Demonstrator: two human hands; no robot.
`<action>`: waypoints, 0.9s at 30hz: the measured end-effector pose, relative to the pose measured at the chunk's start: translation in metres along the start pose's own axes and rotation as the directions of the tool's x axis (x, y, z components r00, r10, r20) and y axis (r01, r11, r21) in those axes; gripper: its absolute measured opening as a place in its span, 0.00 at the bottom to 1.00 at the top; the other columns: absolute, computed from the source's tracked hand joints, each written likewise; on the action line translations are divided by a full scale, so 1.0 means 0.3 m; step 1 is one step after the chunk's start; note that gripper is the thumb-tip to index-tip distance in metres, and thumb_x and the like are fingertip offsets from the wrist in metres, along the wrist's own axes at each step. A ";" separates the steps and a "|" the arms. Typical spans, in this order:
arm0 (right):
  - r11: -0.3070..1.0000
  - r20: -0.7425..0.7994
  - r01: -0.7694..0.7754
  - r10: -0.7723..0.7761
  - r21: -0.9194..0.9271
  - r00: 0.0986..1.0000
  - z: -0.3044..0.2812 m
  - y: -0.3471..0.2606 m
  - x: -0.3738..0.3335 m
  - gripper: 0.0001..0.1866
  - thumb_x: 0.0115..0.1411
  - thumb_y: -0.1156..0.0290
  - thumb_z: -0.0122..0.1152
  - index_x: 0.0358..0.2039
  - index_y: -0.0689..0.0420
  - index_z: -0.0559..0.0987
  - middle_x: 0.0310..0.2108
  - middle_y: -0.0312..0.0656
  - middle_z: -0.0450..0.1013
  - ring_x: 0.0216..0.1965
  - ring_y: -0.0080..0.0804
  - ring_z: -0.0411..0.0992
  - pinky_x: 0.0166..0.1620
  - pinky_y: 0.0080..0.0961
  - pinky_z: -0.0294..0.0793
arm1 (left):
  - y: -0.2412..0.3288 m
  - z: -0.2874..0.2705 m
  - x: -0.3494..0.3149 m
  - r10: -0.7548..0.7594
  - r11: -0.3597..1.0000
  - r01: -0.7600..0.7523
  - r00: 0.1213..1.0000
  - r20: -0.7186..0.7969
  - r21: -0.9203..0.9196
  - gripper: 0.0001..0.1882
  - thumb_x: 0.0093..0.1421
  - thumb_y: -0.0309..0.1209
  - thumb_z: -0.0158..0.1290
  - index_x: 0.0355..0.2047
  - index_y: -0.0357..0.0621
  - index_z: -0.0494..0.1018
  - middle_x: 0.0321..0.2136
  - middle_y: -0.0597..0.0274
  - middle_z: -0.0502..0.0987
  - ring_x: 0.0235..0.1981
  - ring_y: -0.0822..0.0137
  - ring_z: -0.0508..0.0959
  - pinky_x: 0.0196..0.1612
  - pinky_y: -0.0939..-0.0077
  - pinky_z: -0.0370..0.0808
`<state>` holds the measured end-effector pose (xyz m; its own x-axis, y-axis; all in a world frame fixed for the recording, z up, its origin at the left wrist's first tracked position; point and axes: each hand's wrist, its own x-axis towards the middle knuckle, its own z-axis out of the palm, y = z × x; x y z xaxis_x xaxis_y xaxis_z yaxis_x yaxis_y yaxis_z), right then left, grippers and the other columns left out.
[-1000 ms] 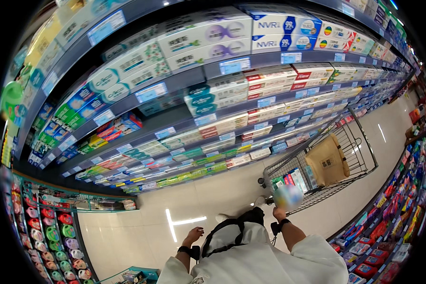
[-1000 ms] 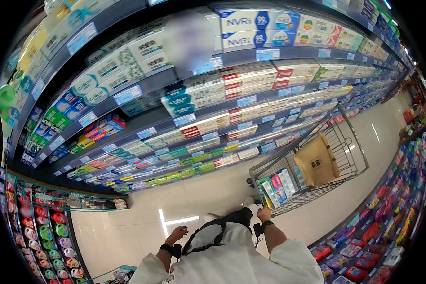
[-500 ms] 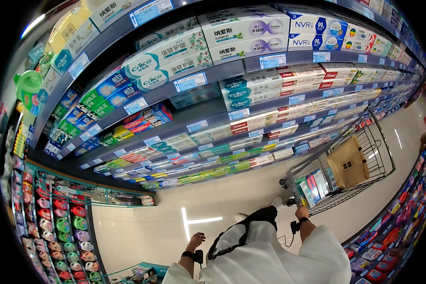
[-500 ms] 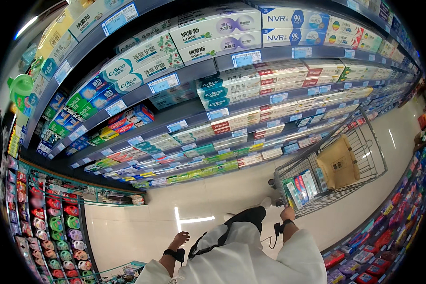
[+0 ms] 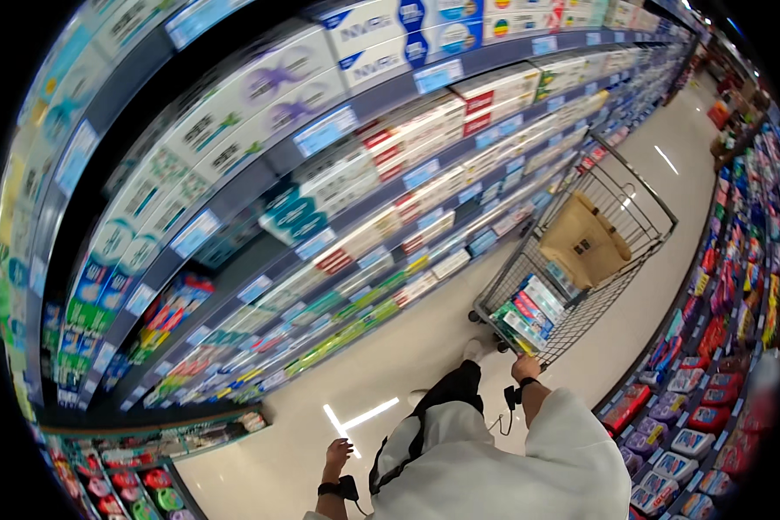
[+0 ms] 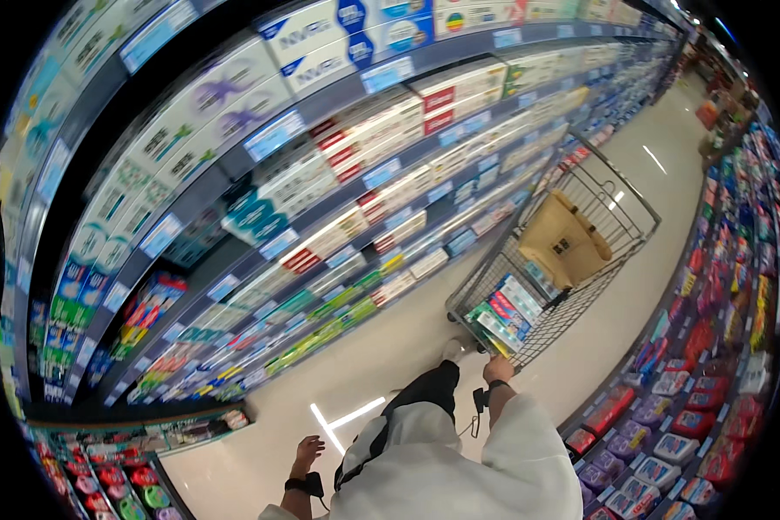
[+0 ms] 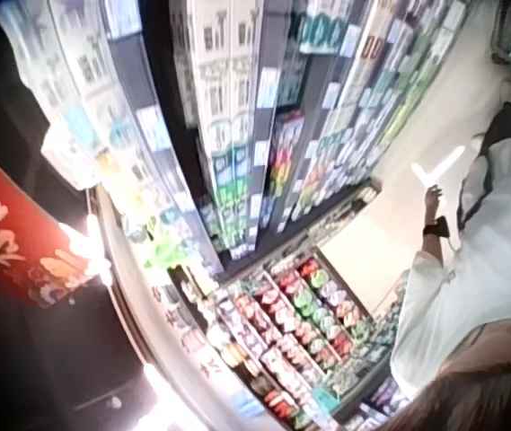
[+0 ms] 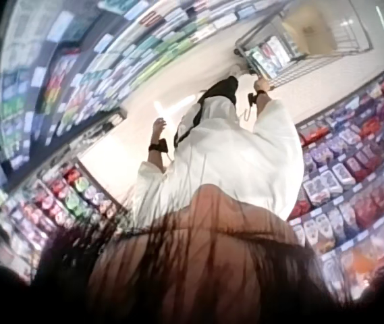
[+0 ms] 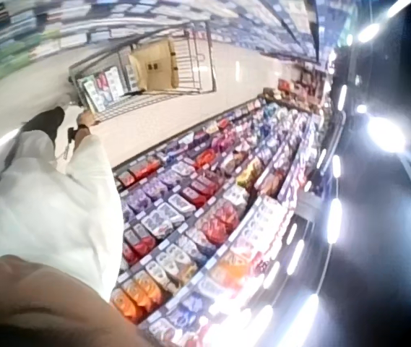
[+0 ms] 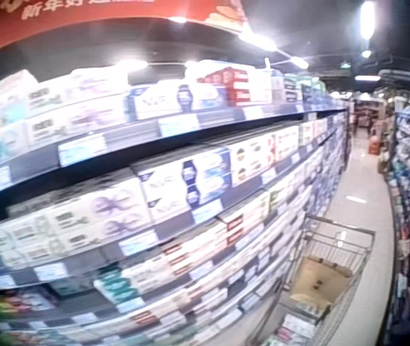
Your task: The person picks up multiple boxes of toothpaste from a supermarket shelf and places them into a shopping cart.
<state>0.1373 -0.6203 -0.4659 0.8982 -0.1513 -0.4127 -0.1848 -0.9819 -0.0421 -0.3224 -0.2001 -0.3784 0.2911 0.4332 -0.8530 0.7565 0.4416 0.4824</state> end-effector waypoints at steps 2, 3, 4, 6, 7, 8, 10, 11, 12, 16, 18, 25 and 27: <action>0.998 -0.003 0.015 -0.015 0.059 1.000 -0.020 0.018 0.005 0.18 0.69 0.57 0.46 0.38 0.54 0.82 0.35 0.52 0.80 0.39 0.51 0.79 0.43 0.47 0.77 | 0.044 0.018 -0.002 0.027 0.997 -0.029 0.999 0.039 0.068 0.17 0.66 0.32 0.49 0.54 0.44 0.71 0.42 0.55 0.81 0.40 0.63 0.81 0.40 0.67 0.76; 0.998 -0.015 0.008 -0.007 0.065 1.000 -0.035 0.027 0.017 0.18 0.68 0.58 0.46 0.38 0.54 0.82 0.35 0.52 0.80 0.39 0.51 0.79 0.43 0.47 0.77 | 0.065 0.041 0.006 0.030 0.995 -0.034 0.998 0.047 0.093 0.17 0.66 0.32 0.50 0.54 0.44 0.71 0.42 0.55 0.81 0.40 0.63 0.81 0.40 0.67 0.76; 0.997 -0.022 0.004 -0.003 0.071 1.000 -0.042 0.032 0.023 0.17 0.68 0.58 0.47 0.38 0.54 0.82 0.35 0.52 0.80 0.39 0.50 0.79 0.43 0.47 0.77 | 0.084 0.055 0.006 0.031 0.992 -0.036 0.998 0.050 0.117 0.17 0.66 0.33 0.50 0.54 0.44 0.71 0.42 0.56 0.81 0.41 0.63 0.81 0.41 0.67 0.76; 0.996 -0.053 0.045 -0.041 0.078 0.998 -0.066 0.052 0.046 0.16 0.67 0.59 0.47 0.40 0.55 0.80 0.36 0.53 0.79 0.39 0.53 0.79 0.43 0.47 0.77 | 0.125 0.083 0.012 0.035 0.988 -0.045 0.997 0.067 0.150 0.18 0.66 0.34 0.50 0.55 0.44 0.71 0.43 0.56 0.81 0.41 0.63 0.81 0.41 0.67 0.76; 0.997 -0.073 0.058 -0.054 0.055 0.996 -0.075 0.061 0.055 0.16 0.67 0.60 0.47 0.41 0.56 0.80 0.37 0.54 0.78 0.39 0.54 0.78 0.43 0.47 0.77 | 0.142 0.099 0.010 0.036 0.987 -0.047 0.997 0.072 0.154 0.18 0.66 0.34 0.50 0.55 0.44 0.71 0.43 0.56 0.81 0.42 0.63 0.81 0.41 0.67 0.76; 0.997 -0.092 0.071 -0.068 0.030 0.993 -0.085 0.071 0.067 0.16 0.67 0.60 0.47 0.42 0.56 0.79 0.38 0.54 0.78 0.40 0.55 0.78 0.43 0.47 0.77 | 0.159 0.118 0.010 0.037 0.986 -0.049 0.996 0.078 0.157 0.18 0.67 0.35 0.50 0.55 0.44 0.70 0.43 0.56 0.81 0.42 0.63 0.81 0.42 0.67 0.76; 0.998 -0.085 0.052 -0.048 0.046 0.995 -0.107 0.076 0.106 0.16 0.67 0.60 0.47 0.44 0.56 0.78 0.40 0.55 0.76 0.41 0.56 0.77 0.44 0.49 0.76 | 0.206 0.157 0.024 0.030 0.978 -0.045 0.997 0.075 0.205 0.18 0.67 0.35 0.50 0.55 0.44 0.70 0.43 0.56 0.81 0.42 0.63 0.81 0.42 0.66 0.76; 0.998 -0.083 0.043 -0.038 0.055 0.996 -0.121 0.082 0.123 0.16 0.67 0.60 0.48 0.46 0.56 0.77 0.41 0.55 0.76 0.42 0.56 0.77 0.45 0.50 0.76 | 0.232 0.176 0.031 0.028 0.973 -0.045 0.997 0.074 0.228 0.18 0.67 0.35 0.50 0.55 0.44 0.70 0.43 0.55 0.81 0.42 0.63 0.81 0.42 0.66 0.76; 0.999 -0.061 0.036 -0.034 0.034 0.998 -0.136 0.095 0.135 0.16 0.67 0.60 0.47 0.47 0.56 0.76 0.42 0.55 0.75 0.43 0.56 0.77 0.46 0.50 0.75 | 0.254 0.195 0.035 0.036 0.970 -0.055 0.996 0.083 0.236 0.18 0.68 0.35 0.50 0.55 0.44 0.70 0.43 0.55 0.81 0.42 0.63 0.81 0.43 0.66 0.76; 1.000 0.028 0.022 -0.022 0.009 0.999 -0.200 0.110 0.220 0.18 0.68 0.60 0.46 0.53 0.54 0.72 0.48 0.56 0.72 0.44 0.55 0.77 0.48 0.52 0.72 | 0.365 0.270 0.090 0.077 0.969 -0.094 0.994 0.078 0.228 0.19 0.65 0.34 0.50 0.55 0.42 0.71 0.42 0.56 0.82 0.40 0.64 0.82 0.41 0.68 0.77; 1.000 0.051 0.007 -0.007 0.009 0.999 -0.235 0.112 0.262 0.18 0.68 0.59 0.47 0.54 0.52 0.70 0.49 0.54 0.71 0.44 0.52 0.77 0.49 0.52 0.72 | 0.420 0.312 0.115 0.098 0.965 -0.116 0.991 0.087 0.233 0.19 0.64 0.32 0.51 0.55 0.42 0.72 0.42 0.57 0.82 0.39 0.64 0.83 0.39 0.69 0.77; 0.999 0.062 -0.020 0.018 0.026 0.998 -0.294 0.164 0.456 0.17 0.68 0.59 0.48 0.53 0.50 0.72 0.47 0.48 0.75 0.46 0.47 0.77 0.47 0.50 0.73 | 0.710 0.491 0.201 0.211 0.918 -0.234 0.972 0.103 0.319 0.17 0.64 0.31 0.52 0.53 0.44 0.73 0.40 0.59 0.83 0.38 0.67 0.82 0.39 0.71 0.77; 1.000 0.073 -0.015 0.013 0.027 0.997 -0.327 0.169 0.506 0.17 0.68 0.59 0.48 0.53 0.50 0.73 0.46 0.48 0.76 0.46 0.46 0.77 0.48 0.50 0.72 | 0.764 0.549 0.219 0.271 0.895 -0.300 0.953 0.134 0.331 0.17 0.64 0.31 0.52 0.53 0.45 0.74 0.39 0.60 0.83 0.38 0.67 0.82 0.38 0.72 0.77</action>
<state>0.3033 -0.7043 -0.4415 0.8640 -0.1555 -0.4789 -0.2092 -0.9760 -0.0606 -0.0335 -0.2001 -0.3566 0.5605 0.4275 -0.7093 0.7832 0.0049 0.6218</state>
